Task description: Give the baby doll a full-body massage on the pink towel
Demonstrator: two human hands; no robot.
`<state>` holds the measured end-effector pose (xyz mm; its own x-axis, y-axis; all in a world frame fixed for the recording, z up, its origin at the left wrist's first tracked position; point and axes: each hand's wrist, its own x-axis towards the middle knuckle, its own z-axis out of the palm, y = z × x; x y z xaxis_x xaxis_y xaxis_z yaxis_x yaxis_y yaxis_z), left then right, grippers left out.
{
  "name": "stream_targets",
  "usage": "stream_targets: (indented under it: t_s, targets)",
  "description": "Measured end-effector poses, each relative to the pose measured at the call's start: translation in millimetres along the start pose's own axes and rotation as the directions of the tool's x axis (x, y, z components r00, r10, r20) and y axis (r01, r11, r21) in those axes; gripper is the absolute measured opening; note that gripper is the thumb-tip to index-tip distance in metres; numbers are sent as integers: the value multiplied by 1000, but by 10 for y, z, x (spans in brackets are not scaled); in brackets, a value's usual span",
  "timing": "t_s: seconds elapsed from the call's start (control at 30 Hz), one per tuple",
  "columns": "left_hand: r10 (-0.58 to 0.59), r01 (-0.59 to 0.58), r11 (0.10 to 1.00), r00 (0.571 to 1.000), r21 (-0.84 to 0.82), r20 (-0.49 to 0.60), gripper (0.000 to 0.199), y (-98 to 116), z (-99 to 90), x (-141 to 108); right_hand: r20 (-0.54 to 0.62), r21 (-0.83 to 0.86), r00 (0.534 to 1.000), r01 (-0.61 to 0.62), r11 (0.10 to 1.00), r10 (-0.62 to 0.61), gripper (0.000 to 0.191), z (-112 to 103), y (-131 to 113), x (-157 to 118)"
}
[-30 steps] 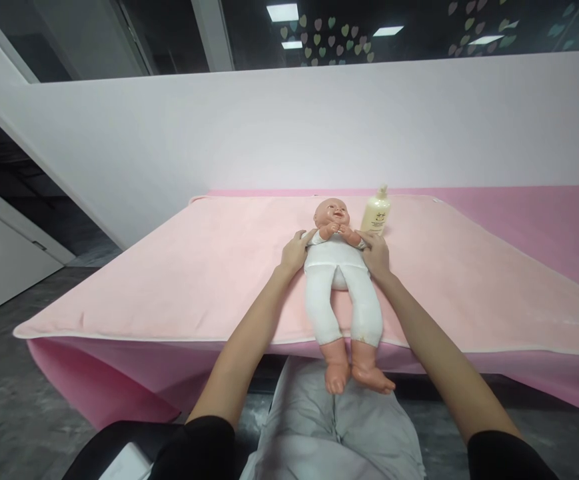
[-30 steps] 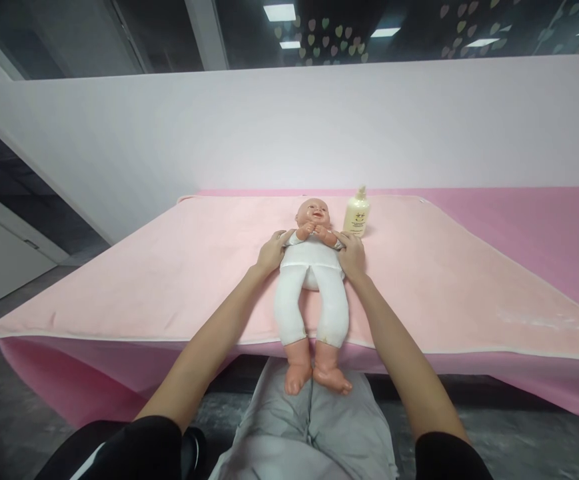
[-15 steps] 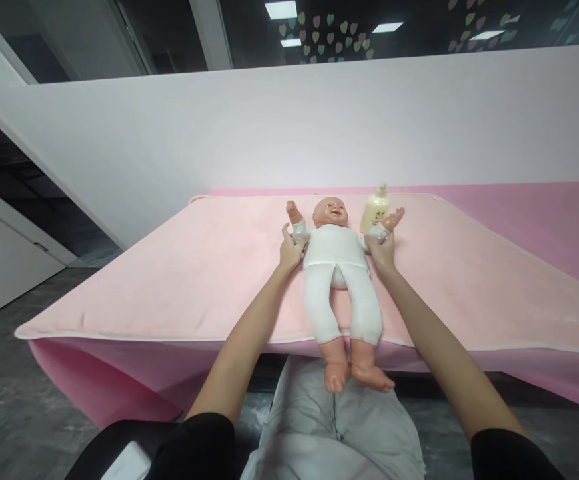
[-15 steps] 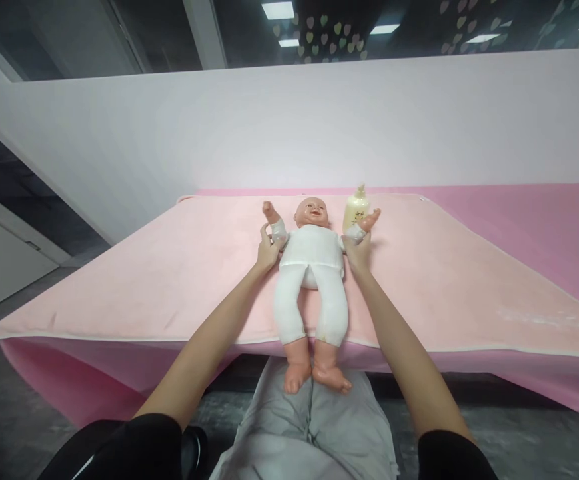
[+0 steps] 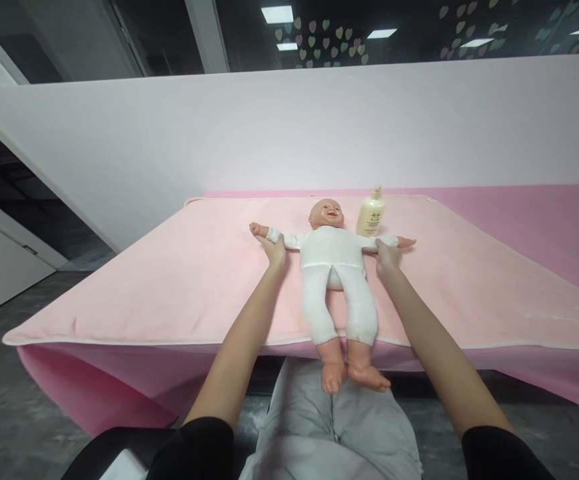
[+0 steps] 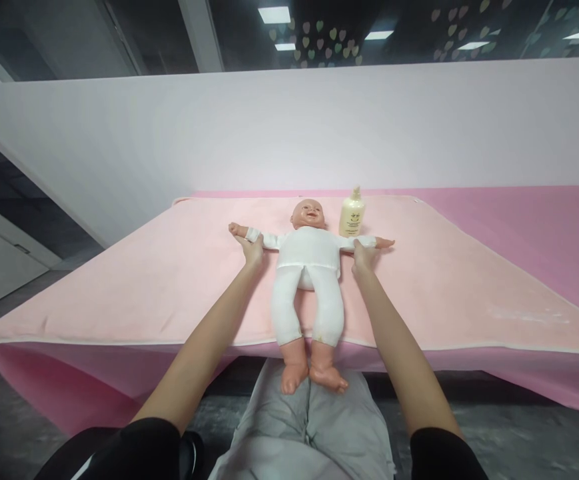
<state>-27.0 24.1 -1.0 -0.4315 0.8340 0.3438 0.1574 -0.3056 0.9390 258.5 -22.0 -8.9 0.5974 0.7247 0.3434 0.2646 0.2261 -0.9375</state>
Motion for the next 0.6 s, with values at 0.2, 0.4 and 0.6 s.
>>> stream_targets:
  t_s: [0.2, 0.4, 0.6]
  targets:
    - [104, -200, 916, 956, 347, 275, 81, 205, -54, -127, 12, -112, 994, 110, 988, -109, 84, 22, -139, -104]
    - [143, -456, 717, 836, 527, 530, 67, 403, -69, -200, 245, -293, 912, 393, 872, -329, 65, 48, -272, -216]
    - [101, -635, 467, 730, 615, 676, 55, 593, -19, -352, 424, -485, 829, 548, 682, -365, 62, 44, -441, -318]
